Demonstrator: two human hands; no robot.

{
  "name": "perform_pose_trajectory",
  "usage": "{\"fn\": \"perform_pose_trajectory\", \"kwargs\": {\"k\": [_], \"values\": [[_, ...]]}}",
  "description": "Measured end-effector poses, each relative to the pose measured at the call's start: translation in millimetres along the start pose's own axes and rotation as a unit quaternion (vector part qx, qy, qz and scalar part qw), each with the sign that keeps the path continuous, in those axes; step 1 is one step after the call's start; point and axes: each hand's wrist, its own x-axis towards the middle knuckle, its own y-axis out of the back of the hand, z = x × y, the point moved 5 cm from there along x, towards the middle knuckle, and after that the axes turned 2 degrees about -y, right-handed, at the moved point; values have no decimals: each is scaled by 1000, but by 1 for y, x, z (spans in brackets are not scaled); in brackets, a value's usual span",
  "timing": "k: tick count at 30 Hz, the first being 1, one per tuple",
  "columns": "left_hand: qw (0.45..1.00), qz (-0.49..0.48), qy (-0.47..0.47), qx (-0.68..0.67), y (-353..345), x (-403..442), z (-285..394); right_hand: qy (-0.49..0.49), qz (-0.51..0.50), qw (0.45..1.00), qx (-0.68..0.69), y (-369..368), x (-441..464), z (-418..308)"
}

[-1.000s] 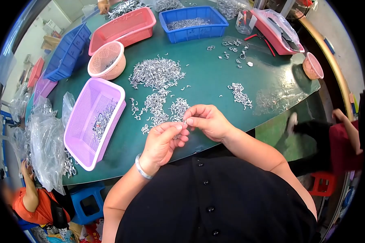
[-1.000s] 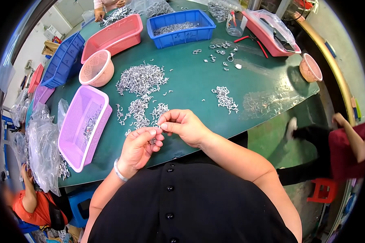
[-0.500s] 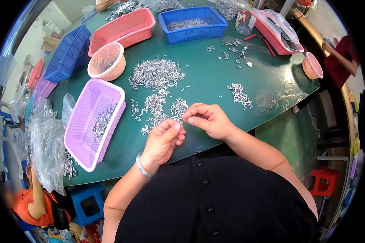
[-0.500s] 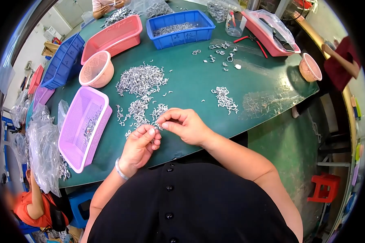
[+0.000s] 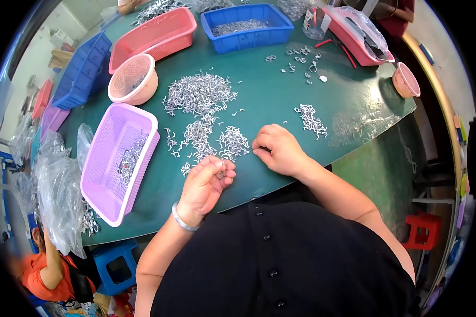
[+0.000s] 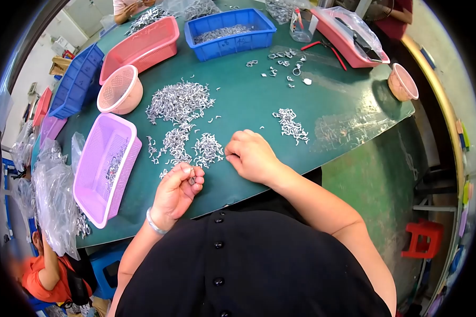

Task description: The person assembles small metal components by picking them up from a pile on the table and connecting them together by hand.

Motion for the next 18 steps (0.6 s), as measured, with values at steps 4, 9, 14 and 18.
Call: {"fn": "perform_pose_trajectory", "kwargs": {"k": [4,9,14,18], "values": [[999,21,-32,6,3,-2,4,17,11,1000,-3,0,0,-8],[999,13,-47,8,8,0,3,11,15,1000,-16,-6,2,-9],[1000,17,-21,15,7,0,2,15,8,1000,-17,-8,2,-8],[998,33,-8,46,5,-1,1,-1,25,984,176,-7,3,-1]]}}
